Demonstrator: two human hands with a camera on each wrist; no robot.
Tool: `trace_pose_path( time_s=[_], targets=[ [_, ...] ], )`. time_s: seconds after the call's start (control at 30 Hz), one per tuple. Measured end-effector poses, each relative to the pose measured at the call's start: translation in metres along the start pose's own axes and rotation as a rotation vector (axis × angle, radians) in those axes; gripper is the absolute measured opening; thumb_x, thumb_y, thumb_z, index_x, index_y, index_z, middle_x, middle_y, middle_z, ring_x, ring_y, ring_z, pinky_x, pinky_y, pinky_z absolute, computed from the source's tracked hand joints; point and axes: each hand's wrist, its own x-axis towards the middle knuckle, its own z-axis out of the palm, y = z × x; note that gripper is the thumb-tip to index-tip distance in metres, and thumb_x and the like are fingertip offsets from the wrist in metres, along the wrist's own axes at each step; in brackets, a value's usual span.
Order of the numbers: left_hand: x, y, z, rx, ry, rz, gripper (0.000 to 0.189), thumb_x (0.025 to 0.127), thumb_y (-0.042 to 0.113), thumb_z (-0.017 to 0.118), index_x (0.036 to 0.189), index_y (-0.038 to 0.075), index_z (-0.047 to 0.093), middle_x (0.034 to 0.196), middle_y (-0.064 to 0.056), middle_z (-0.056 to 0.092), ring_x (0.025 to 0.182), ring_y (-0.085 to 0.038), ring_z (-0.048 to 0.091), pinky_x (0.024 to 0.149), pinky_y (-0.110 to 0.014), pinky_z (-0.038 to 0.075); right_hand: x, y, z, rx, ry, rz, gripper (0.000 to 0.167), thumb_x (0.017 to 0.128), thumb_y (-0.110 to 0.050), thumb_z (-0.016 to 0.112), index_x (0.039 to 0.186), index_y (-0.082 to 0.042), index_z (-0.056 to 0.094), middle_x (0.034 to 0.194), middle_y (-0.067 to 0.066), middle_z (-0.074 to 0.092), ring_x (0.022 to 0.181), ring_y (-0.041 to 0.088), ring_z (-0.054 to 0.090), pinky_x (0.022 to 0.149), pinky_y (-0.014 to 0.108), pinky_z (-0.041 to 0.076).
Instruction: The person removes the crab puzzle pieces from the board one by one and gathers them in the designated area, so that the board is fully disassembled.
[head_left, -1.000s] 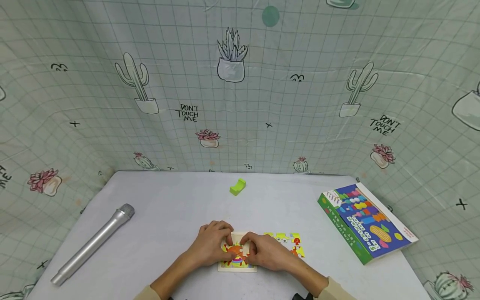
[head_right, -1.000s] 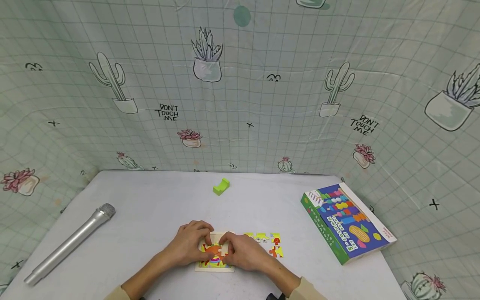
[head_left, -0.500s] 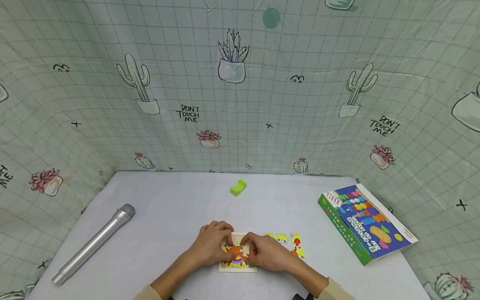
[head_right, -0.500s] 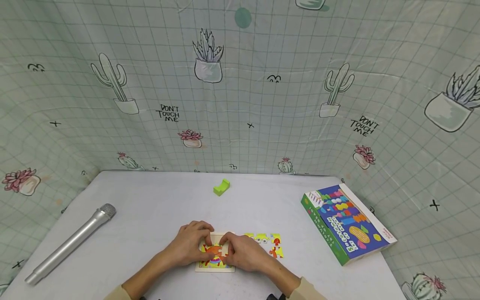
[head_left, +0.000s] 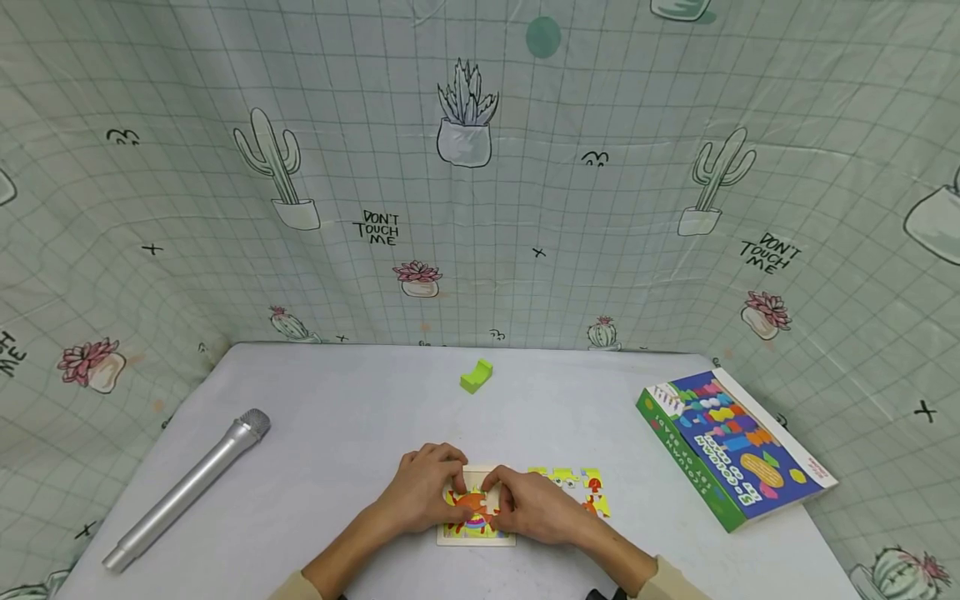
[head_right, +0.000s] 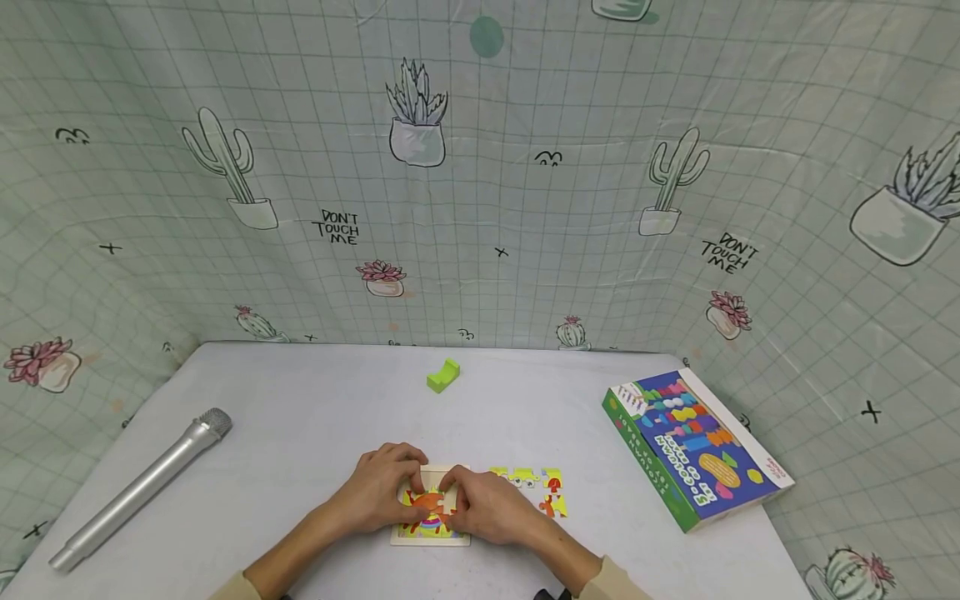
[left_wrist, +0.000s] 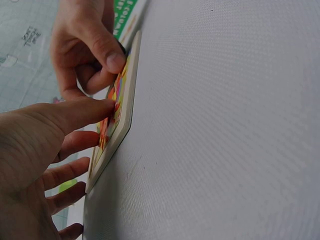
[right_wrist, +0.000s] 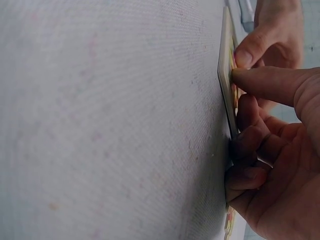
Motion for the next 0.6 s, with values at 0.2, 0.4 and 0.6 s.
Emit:
trace_pose_path(
  time_s=[0.2,0.4,0.6],
  targets=[
    [0.0000,-0.0003,0.0001,-0.002,0.001,0.002,0.030,0.074,0.046,0.085,0.074,0.028,0.062,0.123,0.005,0.061,0.119,-0.026,0.053,0.095,-0.062,0.039,0.0003,-0.0006,-0.0003,0.003,-0.008,0.002,0.035,0.087,-0.017,0.076,0.117,-0.012,0.059,0.069,-0.014,0.057,0.057,-0.001,0.050,0.057,0.019,0.041],
    [0.0003,-0.0001,0.0000,-0.006,-0.002,-0.002,0.029,0.073,0.046,0.085,0.074,0.028,0.062,0.123,0.005,0.061,0.120,-0.026,0.053,0.096,-0.063,0.039,0.0008,-0.0018,-0.0006,0.000,-0.015,0.013,0.035,0.087,-0.019,0.077,0.116,-0.012,0.058,0.070,-0.013,0.057,0.057,0.000,0.050,0.057,0.019,0.041],
    [0.0007,0.0011,-0.0007,-0.011,-0.008,-0.009,0.030,0.073,0.046,0.086,0.074,0.028,0.062,0.124,0.004,0.062,0.120,-0.026,0.053,0.097,-0.063,0.038,0.0010,-0.0030,-0.0011,0.006,-0.020,0.023,0.035,0.087,-0.020,0.077,0.116,-0.013,0.058,0.071,-0.013,0.058,0.057,0.000,0.050,0.057,0.019,0.041]
  ],
)
